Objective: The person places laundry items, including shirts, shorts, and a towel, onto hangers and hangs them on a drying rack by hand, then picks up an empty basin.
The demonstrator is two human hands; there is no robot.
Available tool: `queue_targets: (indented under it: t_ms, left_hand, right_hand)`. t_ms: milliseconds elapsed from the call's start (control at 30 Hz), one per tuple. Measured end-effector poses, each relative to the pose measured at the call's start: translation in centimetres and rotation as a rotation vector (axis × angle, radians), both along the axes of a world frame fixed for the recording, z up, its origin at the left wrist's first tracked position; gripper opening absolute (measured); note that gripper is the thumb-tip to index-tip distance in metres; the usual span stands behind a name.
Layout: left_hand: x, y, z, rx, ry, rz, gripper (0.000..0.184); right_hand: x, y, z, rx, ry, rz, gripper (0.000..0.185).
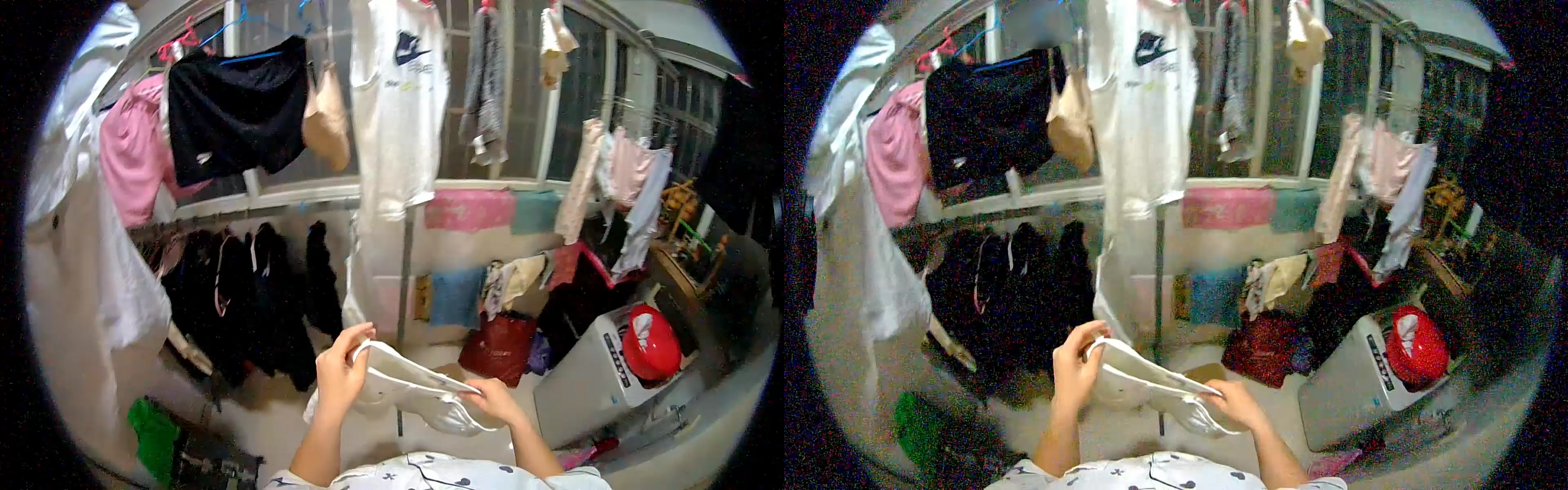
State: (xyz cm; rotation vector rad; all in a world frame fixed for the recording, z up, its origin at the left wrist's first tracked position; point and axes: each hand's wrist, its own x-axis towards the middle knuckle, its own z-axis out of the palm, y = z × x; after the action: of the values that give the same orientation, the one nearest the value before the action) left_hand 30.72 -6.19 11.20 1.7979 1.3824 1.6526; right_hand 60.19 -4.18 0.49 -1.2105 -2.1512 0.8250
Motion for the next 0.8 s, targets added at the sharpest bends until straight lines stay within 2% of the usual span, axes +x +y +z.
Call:
queue_targets:
  t_ms: [100, 133, 233, 333, 400, 600, 800]
  left_hand:
    - [-3.0, -1.4, -0.1, -0.047, 0.118, 0.164, 0.038]
    - [-3.8, -1.5, -0.5, 0.029, 0.155, 0.222, 0.038]
    - [-7.3, -2.9, -1.8, 0.02, 0.205, 0.328, 0.04]
    - [-10.0, -5.0, -2.0, -0.065, 0.322, 0.448, 0.031]
    - [-11.4, -5.9, -2.0, -0.096, 0.333, 0.483, 0.024]
    - [-15.1, -8.9, -3.2, -0.111, 0.33, 0.557, 0.021]
    - [-17.6, -12.3, -4.5, -0.278, 0.393, 0.688, 0.015]
  right_hand:
    - [-3.1, 1.5, -1.3, -0.023, -0.012, 0.069, 0.018]
    - [-3.9, 2.0, -1.7, -0.014, 0.002, 0.106, 0.018]
    - [-7.1, 2.6, -2.2, 0.025, 0.007, 0.208, 0.015]
    - [-10.2, 2.9, -1.7, 0.053, -0.045, 0.29, 0.012]
    - [-12.2, 2.8, -0.5, 0.053, -0.049, 0.326, 0.013]
    - [-16.6, 2.9, -0.2, 0.011, -0.139, 0.42, 0.022]
    - [-20.0, 2.8, -0.3, -0.015, -0.165, 0.525, 0.023]
